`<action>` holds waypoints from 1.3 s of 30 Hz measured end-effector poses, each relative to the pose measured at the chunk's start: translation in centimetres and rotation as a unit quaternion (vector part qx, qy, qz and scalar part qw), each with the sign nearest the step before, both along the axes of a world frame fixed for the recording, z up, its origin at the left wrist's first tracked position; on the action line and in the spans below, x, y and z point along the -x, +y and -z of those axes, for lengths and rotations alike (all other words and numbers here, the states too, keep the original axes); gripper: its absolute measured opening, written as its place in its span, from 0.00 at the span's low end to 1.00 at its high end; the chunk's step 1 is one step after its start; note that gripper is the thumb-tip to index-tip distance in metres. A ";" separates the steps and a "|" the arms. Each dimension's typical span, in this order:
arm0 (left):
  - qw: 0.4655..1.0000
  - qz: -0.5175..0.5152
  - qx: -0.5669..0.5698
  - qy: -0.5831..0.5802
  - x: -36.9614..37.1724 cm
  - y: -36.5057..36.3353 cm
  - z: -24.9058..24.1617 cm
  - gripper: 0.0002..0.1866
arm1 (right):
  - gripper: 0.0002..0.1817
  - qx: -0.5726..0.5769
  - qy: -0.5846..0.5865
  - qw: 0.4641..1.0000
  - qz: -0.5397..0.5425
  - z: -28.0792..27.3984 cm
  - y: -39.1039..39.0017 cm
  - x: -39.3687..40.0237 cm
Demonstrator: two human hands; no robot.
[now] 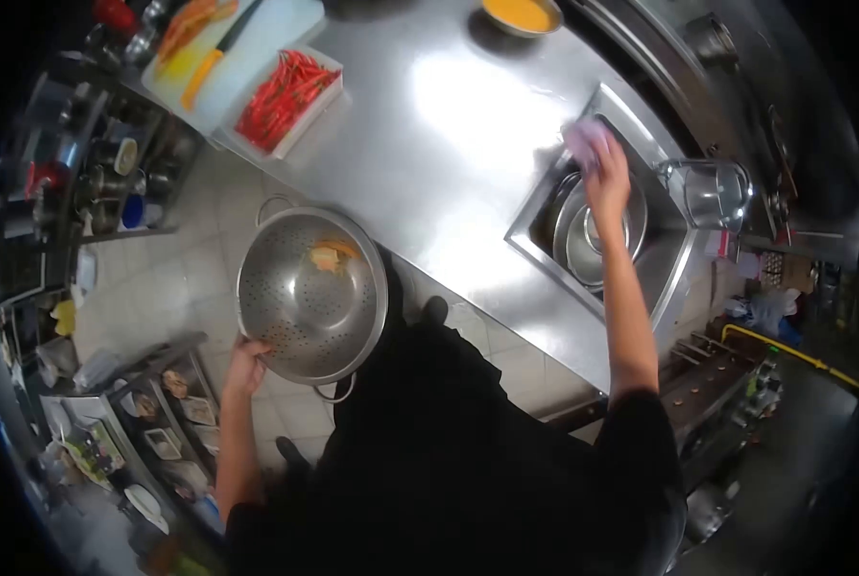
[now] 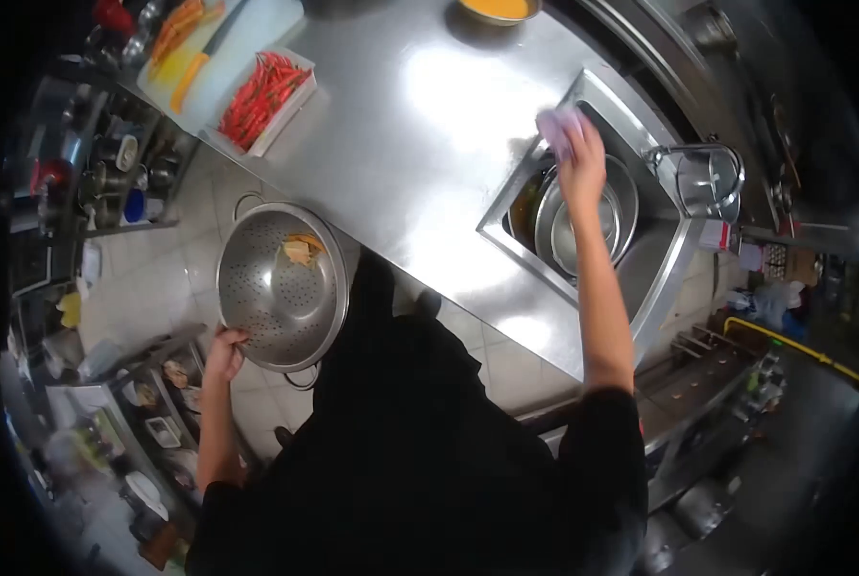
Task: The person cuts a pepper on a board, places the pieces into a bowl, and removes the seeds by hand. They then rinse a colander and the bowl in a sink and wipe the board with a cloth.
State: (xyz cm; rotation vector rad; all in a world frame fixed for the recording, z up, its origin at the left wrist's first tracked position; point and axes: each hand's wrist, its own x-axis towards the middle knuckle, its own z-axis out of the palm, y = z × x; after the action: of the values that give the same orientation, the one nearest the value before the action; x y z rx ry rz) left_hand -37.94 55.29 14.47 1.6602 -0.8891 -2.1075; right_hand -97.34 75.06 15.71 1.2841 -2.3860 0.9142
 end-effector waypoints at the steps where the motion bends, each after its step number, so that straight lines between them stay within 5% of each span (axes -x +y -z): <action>1: 1.000 0.020 -0.010 0.005 -0.6 -0.7 0.0 0.25 | 0.24 -0.040 0.053 0.998 -0.019 2.0 -4.2 3.6; 2: 0.999 0.041 -0.020 0.009 -1.6 -1.5 0.2 0.31 | 0.23 -0.109 0.093 0.990 -0.013 4.8 -8.1 7.0; 4: 0.998 0.039 -0.052 -0.017 -4.0 -1.5 1.7 0.33 | 0.18 -0.060 0.104 0.989 0.090 9.6 -15.1 9.1; 5: 0.998 0.022 -0.039 -0.045 -4.7 -1.7 1.9 0.33 | 0.16 -0.011 0.019 0.999 0.024 9.7 -18.2 6.9; 7: 0.997 -0.006 -0.023 -0.080 -4.4 -2.0 2.7 0.30 | 0.11 0.084 -0.042 0.993 -0.077 9.7 -25.2 -0.2; 9: 0.997 0.026 -0.043 -0.066 -4.4 -3.4 4.7 0.29 | 0.14 0.024 -0.130 0.963 -0.234 8.0 -26.8 -9.6; 13: 0.992 0.096 -0.020 -0.084 -4.5 -5.3 14.8 0.22 | 0.25 0.030 -0.149 0.953 -0.264 7.9 -23.1 -25.4; 16: 0.991 0.086 -0.015 -0.104 1.5 -4.3 10.9 0.24 | 0.19 -0.046 -0.304 0.876 -0.372 6.4 -19.1 -29.7; 18: 0.988 0.102 -0.036 -0.111 2.2 -3.8 7.7 0.30 | 0.18 0.024 -0.600 0.729 -0.329 3.1 -16.6 -30.0; 22: 0.988 0.000 -0.027 -0.153 0.6 -2.1 -1.4 0.36 | 0.18 0.097 -0.439 0.860 -0.242 -3.3 -13.0 -21.1; 23: 0.980 0.081 -0.061 -0.174 2.2 -3.0 -7.3 0.41 | 0.21 0.101 -0.327 0.920 -0.192 -4.4 -12.7 -18.5; 24: 0.982 0.065 -0.052 -0.172 2.4 -3.3 -7.0 0.41 | 0.22 0.100 -0.197 0.952 -0.214 -1.8 -12.6 -14.4; 26: 0.995 0.101 0.013 0.002 2.6 -3.6 -5.5 0.42 | 0.20 -0.077 -0.036 0.971 -0.221 -0.9 -13.0 -9.2; 27: 0.992 0.116 0.033 -0.039 4.6 -4.1 -5.6 0.33 | 0.22 -0.133 -0.078 0.968 -0.200 1.2 -12.3 -6.9; 29: 0.974 0.204 0.056 0.084 10.0 -4.8 -6.5 0.21 | 0.27 -0.205 -0.098 0.959 -0.170 0.9 -11.5 -5.4; 31: 0.946 0.291 0.065 0.126 14.6 -6.2 0.0 0.25 | 0.26 -0.174 -0.105 0.960 -0.191 -0.9 -11.3 -4.5; 34: 0.953 0.220 0.053 0.200 20.4 -5.7 2.1 0.24 | 0.23 -0.161 -0.077 0.968 -0.175 -4.9 -12.6 -3.6; 35: 0.948 0.209 0.045 0.237 21.3 -5.8 2.5 0.25 | 0.22 -0.169 -0.161 0.960 -0.156 -8.3 -13.9 -5.2; 37: 0.959 0.181 -0.019 0.218 21.5 -6.0 1.0 0.53 | 0.21 -0.188 -0.143 0.961 -0.146 -14.7 -16.9 -10.4; 39: 0.941 0.220 -0.051 0.250 19.1 -7.4 1.4 0.61 | 0.19 -0.165 -0.144 0.959 -0.180 -18.2 -20.8 -14.9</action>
State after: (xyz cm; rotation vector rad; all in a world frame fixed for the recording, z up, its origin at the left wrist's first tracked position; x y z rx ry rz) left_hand -57.05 47.92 13.03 0.9271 -1.0558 -2.7338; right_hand -82.46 54.25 33.89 1.8762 -2.6623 0.8716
